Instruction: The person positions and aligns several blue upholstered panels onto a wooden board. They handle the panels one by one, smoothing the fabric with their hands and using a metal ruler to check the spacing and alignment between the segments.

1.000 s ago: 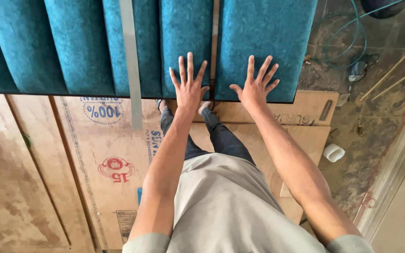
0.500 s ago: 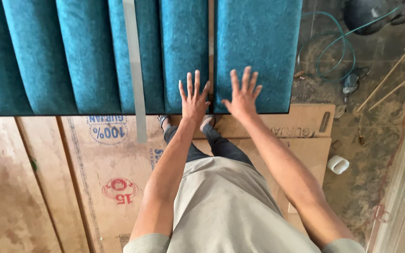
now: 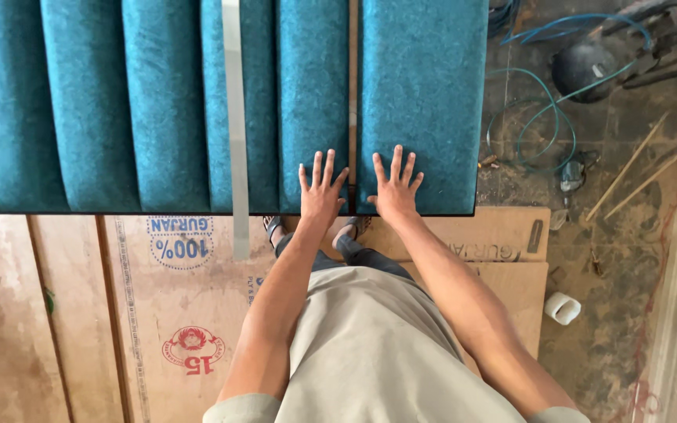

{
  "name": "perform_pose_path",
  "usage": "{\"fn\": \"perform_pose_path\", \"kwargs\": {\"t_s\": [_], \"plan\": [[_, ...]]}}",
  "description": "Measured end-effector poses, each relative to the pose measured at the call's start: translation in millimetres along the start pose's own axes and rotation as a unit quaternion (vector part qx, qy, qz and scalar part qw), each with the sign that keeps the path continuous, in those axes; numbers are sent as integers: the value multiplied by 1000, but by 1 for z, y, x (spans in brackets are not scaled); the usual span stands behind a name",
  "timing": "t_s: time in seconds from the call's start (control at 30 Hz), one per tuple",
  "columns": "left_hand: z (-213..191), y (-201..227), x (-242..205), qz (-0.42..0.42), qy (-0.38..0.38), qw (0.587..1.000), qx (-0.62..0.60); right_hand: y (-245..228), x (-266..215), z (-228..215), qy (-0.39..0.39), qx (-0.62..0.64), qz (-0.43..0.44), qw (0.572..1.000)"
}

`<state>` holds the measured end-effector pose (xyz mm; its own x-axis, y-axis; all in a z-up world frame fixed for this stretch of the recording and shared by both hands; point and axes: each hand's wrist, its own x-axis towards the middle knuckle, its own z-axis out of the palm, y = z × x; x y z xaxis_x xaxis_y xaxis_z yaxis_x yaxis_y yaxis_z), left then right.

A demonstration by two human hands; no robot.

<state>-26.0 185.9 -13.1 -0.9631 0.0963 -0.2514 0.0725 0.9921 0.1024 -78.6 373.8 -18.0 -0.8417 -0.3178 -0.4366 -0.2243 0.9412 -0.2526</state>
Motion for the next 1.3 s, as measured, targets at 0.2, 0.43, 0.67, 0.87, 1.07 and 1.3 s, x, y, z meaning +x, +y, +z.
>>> {"fn": "perform_pose_path", "kwargs": {"t_s": [0.2, 0.43, 0.67, 0.87, 1.07, 1.3], "plan": [[4, -15, -4, 22, 33, 993, -113, -2, 0, -7, -2, -7, 0, 1000], [-5, -5, -18, -25, 65, 950, -304, 5, -21, 0, 75, 54, -30, 995], [-20, 12, -16, -27, 64, 889, -452, -14, -53, 10, 168, 175, -75, 967], [-15, 12, -8, -64, 115, 887, -442, -32, -45, 2, 166, 328, -95, 925], [18, -31, -21, -174, 202, 924, -274, -55, 18, 41, 149, 327, -69, 931], [78, -56, -8, -260, 127, 899, -329, -80, 73, 106, 144, 392, 30, 908]]}}
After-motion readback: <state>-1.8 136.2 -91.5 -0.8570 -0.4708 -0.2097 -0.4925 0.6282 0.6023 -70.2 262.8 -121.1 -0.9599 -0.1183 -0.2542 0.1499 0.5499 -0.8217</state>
